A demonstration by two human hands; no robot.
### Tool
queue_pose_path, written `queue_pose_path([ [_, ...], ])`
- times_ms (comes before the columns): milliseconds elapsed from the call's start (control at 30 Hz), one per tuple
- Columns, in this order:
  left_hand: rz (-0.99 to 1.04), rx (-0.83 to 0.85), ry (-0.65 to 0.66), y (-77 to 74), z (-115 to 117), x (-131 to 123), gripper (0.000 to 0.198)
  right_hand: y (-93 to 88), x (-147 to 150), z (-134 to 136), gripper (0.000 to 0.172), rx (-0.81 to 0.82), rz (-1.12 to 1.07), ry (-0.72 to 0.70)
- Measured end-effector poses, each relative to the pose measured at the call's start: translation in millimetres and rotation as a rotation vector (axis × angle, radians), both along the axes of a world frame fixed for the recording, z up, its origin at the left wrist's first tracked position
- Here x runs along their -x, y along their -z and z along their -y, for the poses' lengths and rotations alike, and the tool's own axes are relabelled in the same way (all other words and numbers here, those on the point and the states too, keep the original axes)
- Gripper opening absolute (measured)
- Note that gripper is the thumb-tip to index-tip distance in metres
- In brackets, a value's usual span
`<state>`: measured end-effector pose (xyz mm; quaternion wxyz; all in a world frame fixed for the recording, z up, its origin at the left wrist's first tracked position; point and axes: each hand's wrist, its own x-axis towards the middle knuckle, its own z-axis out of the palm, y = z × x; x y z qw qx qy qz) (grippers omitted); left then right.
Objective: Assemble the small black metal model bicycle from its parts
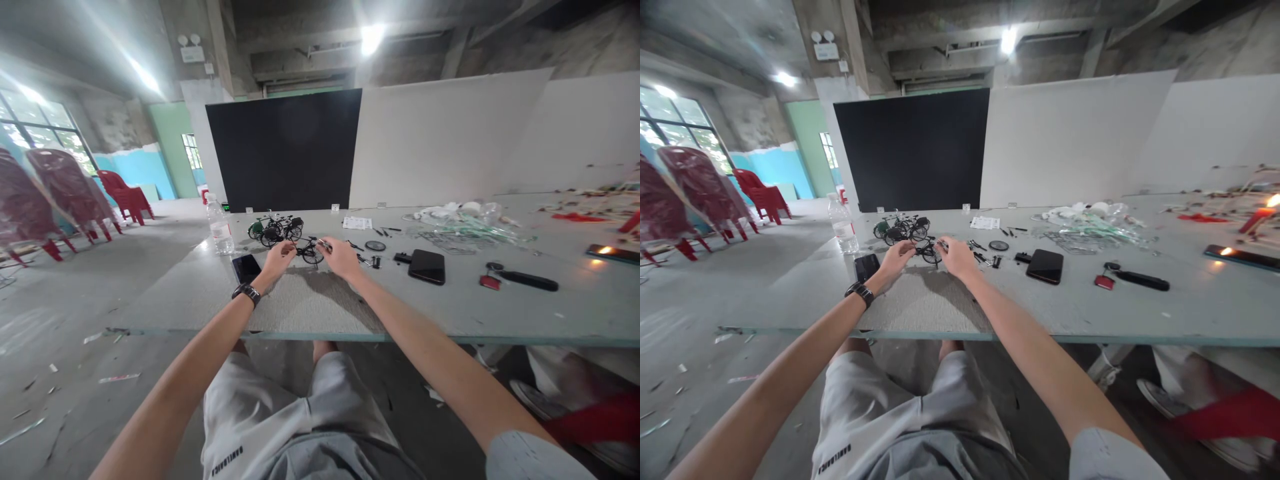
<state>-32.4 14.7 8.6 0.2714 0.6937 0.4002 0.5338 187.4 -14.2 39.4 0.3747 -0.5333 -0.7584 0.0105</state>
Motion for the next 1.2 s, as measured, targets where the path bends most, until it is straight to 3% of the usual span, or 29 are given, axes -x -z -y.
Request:
queue_pose_path([
  [200, 0.022, 0.009, -0.144, -3.3, 3.4, 0.6, 0.024, 0.4, 2.7, -0.1, 0.05, 0.076, 0.015, -0.075],
  [467, -0.011, -0.035, -0.101, -9.6, 12.2, 2.5, 0.016, 0.2, 4.9, 2.6, 0.046, 0.067, -0.014, -0.181],
  [567, -0.076, -0.023, -0.069, -9.1, 14.8, 2.6, 0.014, -0.5, 5.0, 3.6, 0.048, 0.085, -0.008, -0.121],
  [733, -0.187, -0.047, -0.064, -8.9, 18.2, 3.5, 0.016, -2.7, 5.0, 4.0, 0.062, 0.266, 0.082, 0.073],
  [867, -0.254, -0.061, -0.058, -9.7, 19.1, 5.0, 0.026, -4.2, 5.6, 6.3, 0.063, 0.312, 0.087, 0.079],
  [1200, -0.272, -0.021, 0.044, -3.5, 14.7, 3.6, 0.038, -0.2, 8.4, 7.0, 0.037, 0.259, -0.028, -0.102],
])
